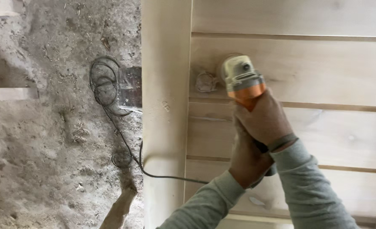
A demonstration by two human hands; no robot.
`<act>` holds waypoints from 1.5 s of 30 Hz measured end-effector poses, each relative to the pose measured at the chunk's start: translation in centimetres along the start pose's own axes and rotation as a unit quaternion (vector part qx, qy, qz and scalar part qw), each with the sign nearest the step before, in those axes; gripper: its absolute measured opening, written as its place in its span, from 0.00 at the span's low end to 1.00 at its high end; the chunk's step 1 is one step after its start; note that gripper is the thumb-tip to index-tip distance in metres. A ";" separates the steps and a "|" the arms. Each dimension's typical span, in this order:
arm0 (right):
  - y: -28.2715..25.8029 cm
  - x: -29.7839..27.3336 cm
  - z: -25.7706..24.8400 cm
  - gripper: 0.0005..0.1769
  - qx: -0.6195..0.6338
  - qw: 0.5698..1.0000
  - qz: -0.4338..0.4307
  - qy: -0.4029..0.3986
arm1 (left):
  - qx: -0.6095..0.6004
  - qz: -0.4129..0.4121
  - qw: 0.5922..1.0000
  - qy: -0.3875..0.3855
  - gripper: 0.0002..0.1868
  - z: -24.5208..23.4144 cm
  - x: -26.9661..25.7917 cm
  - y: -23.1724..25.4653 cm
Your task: The person uses an electric orbital sander to smooth the surface of a light-colored wooden panel with horizontal slats. The person moves the sander systematically across the panel's surface, generating wood dust.
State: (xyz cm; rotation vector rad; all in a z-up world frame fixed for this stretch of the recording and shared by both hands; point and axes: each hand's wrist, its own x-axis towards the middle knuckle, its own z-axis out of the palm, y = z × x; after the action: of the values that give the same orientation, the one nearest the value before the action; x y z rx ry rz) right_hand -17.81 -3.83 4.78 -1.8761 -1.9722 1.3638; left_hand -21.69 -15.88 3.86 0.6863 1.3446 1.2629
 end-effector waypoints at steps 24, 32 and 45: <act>20.4 -0.6 -16.5 0.28 -0.001 0.977 0.139 0.159 | 0.205 -0.058 0.958 -0.194 0.77 19.7 4.4 -5.4; 22.8 -4.2 -18.6 0.20 0.136 0.957 0.170 0.189 | 0.224 -0.053 0.939 -0.254 0.75 23.2 2.7 -6.1; 16.6 -5.5 -10.5 0.20 0.082 0.979 0.140 0.122 | 0.218 -0.041 0.960 -0.172 0.73 13.1 -1.2 -3.7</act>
State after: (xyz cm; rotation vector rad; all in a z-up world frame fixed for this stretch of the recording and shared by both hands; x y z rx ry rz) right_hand 2.40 -5.62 3.07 -2.1805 -1.4798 1.2402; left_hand -8.13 -14.21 3.22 1.0908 1.3502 0.7372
